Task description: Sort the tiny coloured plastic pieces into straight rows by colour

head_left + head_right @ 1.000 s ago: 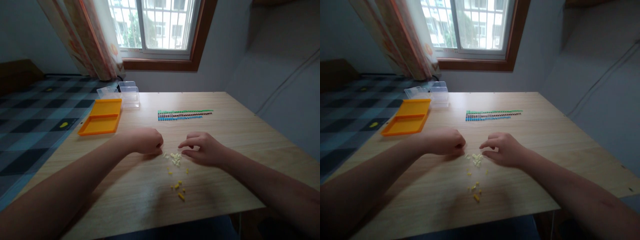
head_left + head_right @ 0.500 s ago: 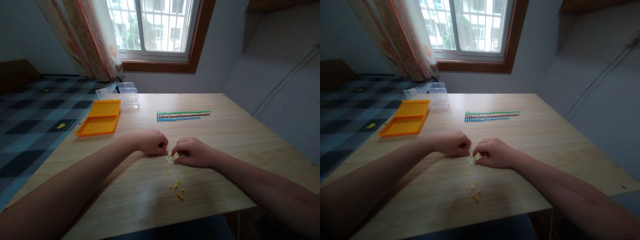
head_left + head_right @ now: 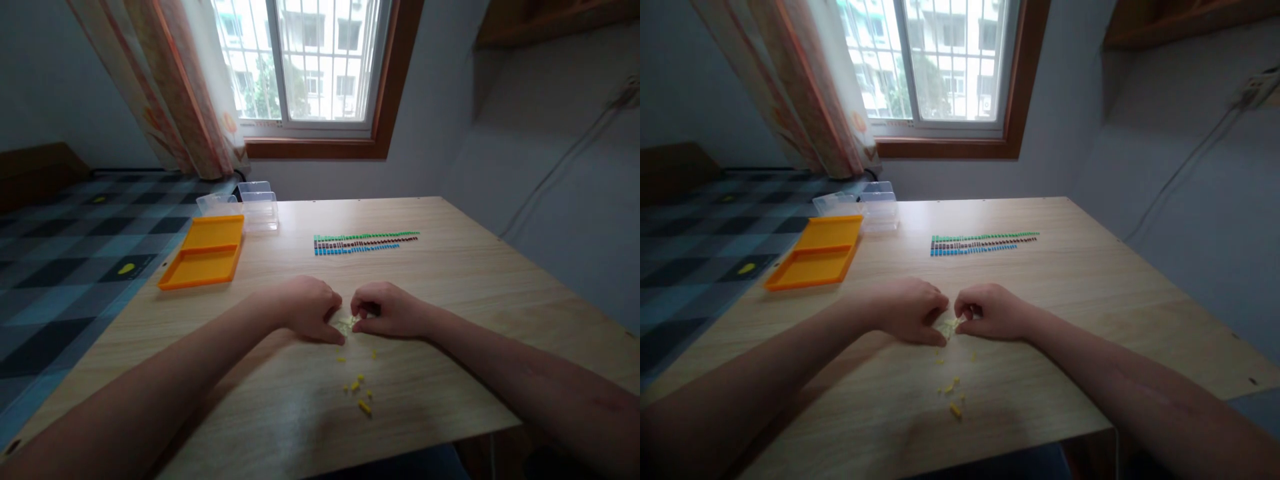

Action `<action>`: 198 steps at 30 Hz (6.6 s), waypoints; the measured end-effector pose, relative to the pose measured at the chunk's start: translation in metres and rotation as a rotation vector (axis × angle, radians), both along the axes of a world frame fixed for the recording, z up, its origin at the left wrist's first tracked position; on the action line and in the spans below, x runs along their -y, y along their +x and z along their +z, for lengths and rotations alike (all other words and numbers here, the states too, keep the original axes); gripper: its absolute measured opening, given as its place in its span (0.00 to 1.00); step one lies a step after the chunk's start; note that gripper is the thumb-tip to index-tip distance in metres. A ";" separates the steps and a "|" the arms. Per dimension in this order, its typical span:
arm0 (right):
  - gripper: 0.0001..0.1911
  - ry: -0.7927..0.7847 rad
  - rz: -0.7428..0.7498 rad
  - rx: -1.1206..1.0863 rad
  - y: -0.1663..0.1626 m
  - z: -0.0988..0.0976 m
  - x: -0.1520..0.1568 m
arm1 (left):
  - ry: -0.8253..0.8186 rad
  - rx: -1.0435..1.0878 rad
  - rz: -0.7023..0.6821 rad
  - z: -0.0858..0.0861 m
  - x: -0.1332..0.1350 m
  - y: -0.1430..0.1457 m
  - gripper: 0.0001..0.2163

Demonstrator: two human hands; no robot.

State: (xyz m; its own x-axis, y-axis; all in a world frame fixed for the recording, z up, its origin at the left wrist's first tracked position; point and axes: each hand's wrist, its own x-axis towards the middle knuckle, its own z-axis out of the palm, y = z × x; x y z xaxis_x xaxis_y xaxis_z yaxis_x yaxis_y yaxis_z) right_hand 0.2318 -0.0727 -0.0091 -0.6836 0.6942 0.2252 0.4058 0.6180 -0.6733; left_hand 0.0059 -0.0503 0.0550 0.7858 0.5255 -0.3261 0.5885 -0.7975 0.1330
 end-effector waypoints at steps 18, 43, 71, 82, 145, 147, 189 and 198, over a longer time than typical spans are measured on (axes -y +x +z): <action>0.09 0.120 0.045 -0.044 -0.004 -0.006 -0.003 | -0.794 0.467 0.213 -0.028 -0.049 -0.031 0.16; 0.10 0.058 0.030 -0.008 -0.004 -0.001 -0.003 | -0.211 0.226 0.076 -0.015 -0.026 -0.013 0.15; 0.10 0.228 -0.284 -0.135 -0.016 -0.010 -0.035 | -0.385 0.811 0.367 -0.046 -0.042 -0.022 0.12; 0.09 0.217 -0.140 -0.130 -0.009 -0.011 -0.020 | -0.010 0.893 0.396 -0.053 -0.037 -0.020 0.09; 0.11 0.449 -0.156 0.155 -0.039 -0.012 -0.075 | 0.409 0.369 0.526 -0.052 -0.048 -0.052 0.17; 0.13 0.445 -0.147 0.109 -0.038 -0.013 -0.075 | 0.411 0.378 0.521 -0.053 -0.048 -0.053 0.18; 0.14 0.302 -0.263 0.120 -0.039 -0.010 -0.073 | 0.477 0.459 0.476 -0.058 -0.049 -0.047 0.14; 0.16 0.385 -0.215 0.134 -0.038 -0.009 -0.071 | 0.466 0.480 0.486 -0.057 -0.050 -0.049 0.15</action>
State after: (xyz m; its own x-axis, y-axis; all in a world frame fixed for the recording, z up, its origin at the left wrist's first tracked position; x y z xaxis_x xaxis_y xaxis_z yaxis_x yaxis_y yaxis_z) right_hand 0.1934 -0.0021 -0.0180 -0.5742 0.7066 0.4136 0.6197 0.7052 -0.3444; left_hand -0.0430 -0.0007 -0.0023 0.4343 0.8411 0.3224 0.8453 -0.5042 0.1768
